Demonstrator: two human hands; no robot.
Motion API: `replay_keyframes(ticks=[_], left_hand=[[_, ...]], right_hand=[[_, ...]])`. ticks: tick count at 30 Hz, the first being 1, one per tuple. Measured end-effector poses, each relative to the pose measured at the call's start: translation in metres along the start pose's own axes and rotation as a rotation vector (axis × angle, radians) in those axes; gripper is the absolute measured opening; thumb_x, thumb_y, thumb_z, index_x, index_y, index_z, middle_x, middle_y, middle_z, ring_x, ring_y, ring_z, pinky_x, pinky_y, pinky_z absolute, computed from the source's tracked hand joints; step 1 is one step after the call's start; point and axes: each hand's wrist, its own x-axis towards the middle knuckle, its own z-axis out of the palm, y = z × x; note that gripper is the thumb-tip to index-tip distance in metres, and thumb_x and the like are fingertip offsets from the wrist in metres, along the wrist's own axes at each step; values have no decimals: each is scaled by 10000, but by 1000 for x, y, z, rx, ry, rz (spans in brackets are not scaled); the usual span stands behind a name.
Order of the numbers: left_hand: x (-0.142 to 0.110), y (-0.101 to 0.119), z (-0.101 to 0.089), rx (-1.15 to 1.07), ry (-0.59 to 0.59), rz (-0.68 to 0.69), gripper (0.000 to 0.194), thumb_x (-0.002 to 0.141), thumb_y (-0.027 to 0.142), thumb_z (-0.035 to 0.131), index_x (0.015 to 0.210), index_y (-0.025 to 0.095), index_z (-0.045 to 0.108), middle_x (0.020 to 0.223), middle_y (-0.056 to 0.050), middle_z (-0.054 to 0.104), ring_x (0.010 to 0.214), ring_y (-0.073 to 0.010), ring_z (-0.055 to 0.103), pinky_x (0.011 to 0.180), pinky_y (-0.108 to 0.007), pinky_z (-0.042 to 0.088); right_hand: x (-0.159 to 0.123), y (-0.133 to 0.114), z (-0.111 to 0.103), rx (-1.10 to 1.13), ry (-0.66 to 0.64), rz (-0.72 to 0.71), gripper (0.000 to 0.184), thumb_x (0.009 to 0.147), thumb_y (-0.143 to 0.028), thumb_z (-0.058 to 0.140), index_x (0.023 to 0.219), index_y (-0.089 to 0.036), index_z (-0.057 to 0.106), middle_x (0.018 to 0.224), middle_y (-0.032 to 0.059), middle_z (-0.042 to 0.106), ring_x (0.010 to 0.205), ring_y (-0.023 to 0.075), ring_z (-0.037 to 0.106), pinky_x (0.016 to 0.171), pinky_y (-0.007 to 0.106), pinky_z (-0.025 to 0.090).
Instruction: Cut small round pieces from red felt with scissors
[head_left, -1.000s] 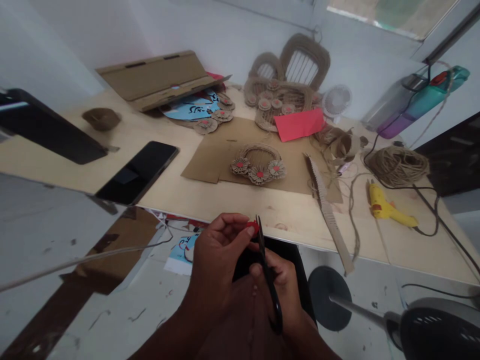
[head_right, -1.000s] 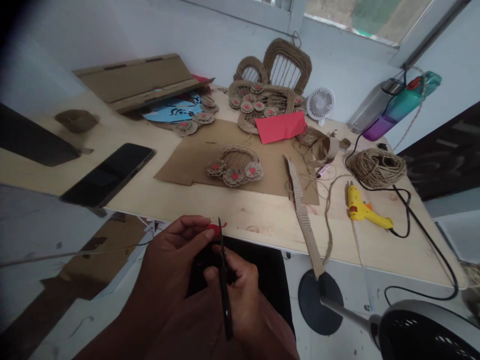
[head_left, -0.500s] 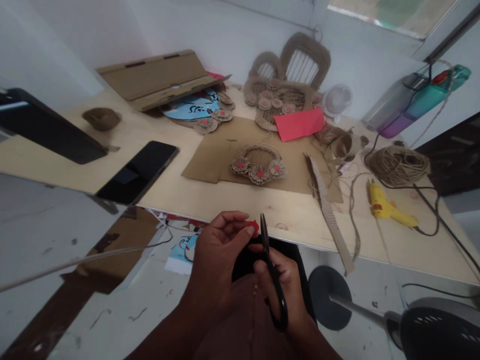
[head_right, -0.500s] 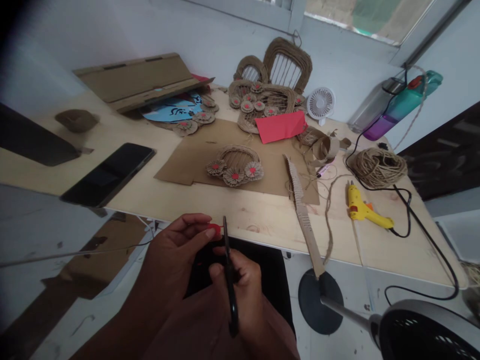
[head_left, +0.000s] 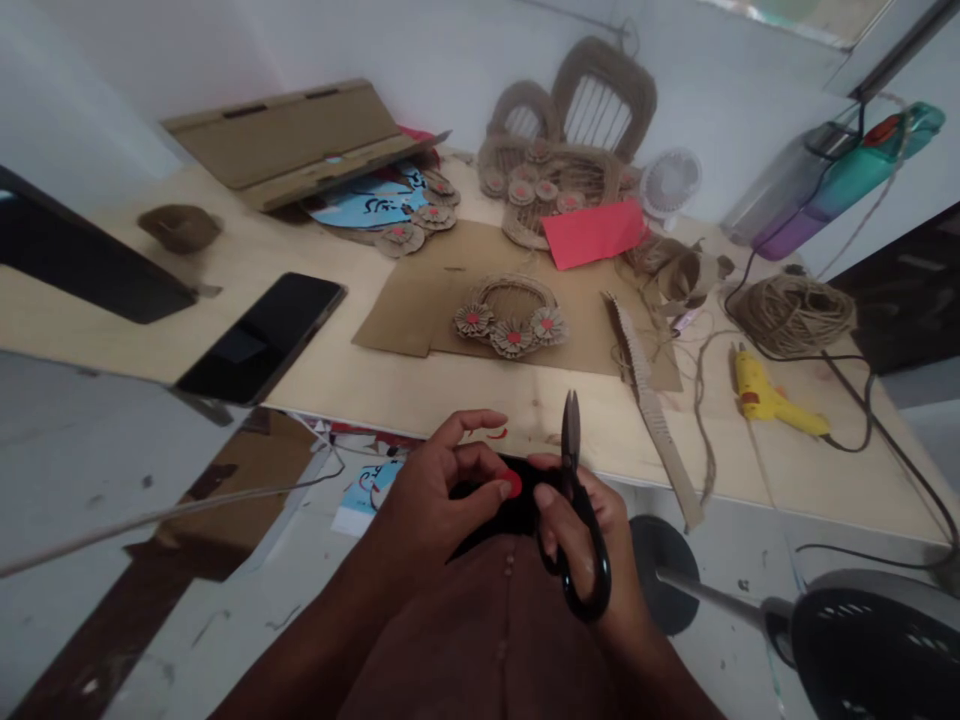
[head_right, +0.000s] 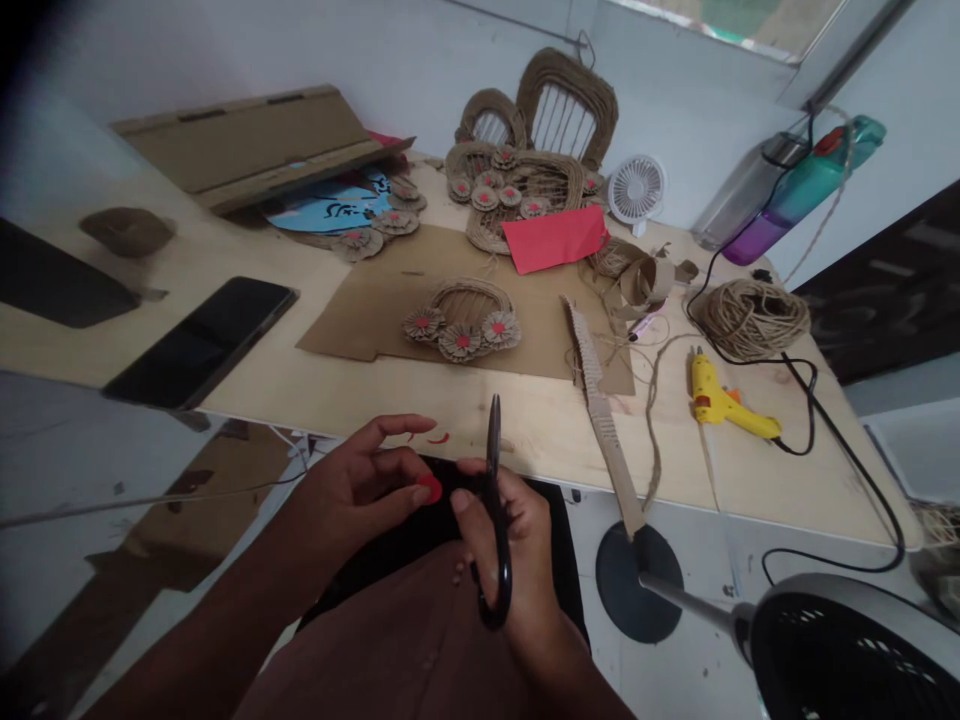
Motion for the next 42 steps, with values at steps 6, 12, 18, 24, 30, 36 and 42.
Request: replay_keyframes(ticks=[6,12,18,24,30,36,42], left_hand=[[-3,6,-5,157,-126,36,526,685,173,668,1195,244,556,596,53,640,599,-167,608,607,-262,426],[-3,10,-4,205,-140,31,551,644,168,683,1180,278,613,570,44,635,552,-177,583,578,-255,422],[0,10,-5,281,-131,83,531,689,184,657,1207,273,582,571,59,618,556,-167,578,592,-263,439],[4,8,-7,142,-63,52,467,669,192,703,1127,227,618,587,44,629,604,-166,608,648,-279,475],[0,-1,-2,-93,88,-21,279,682,241,727,956,213,678,672,11,682,654,-149,631,650,-252,476],[-6,-13,5,-130,16,-85,79,690,260,732,694,198,683,688,-14,717,658,-145,635,651,-242,482],[-5,-10,8,-186,112,-82,117,711,221,715,620,195,646,608,23,676,588,-108,594,610,-205,457]], right_hand=[[7,-10,-2,-98,53,-131,287,809,-316,656,1064,-187,646,638,-23,625,578,144,584,529,245,475],[11,-10,-1,-72,-61,-129,396,746,-187,684,1138,-227,642,736,-28,653,606,126,587,572,245,467],[12,-7,4,0,-4,-95,368,705,-176,697,1069,-219,661,710,-36,607,600,120,566,566,238,448],[11,-4,9,80,52,-47,331,720,-245,728,1037,-203,640,702,-36,580,584,109,532,533,220,418],[13,-2,12,149,151,-44,396,714,-275,748,1080,-200,614,716,-37,578,603,113,549,547,223,439],[11,-1,15,221,124,-17,407,734,-283,733,1101,-200,580,717,-46,567,588,106,552,561,230,449],[10,0,14,152,86,-16,384,769,-315,706,1112,-196,582,713,-34,576,624,115,544,585,230,428]])
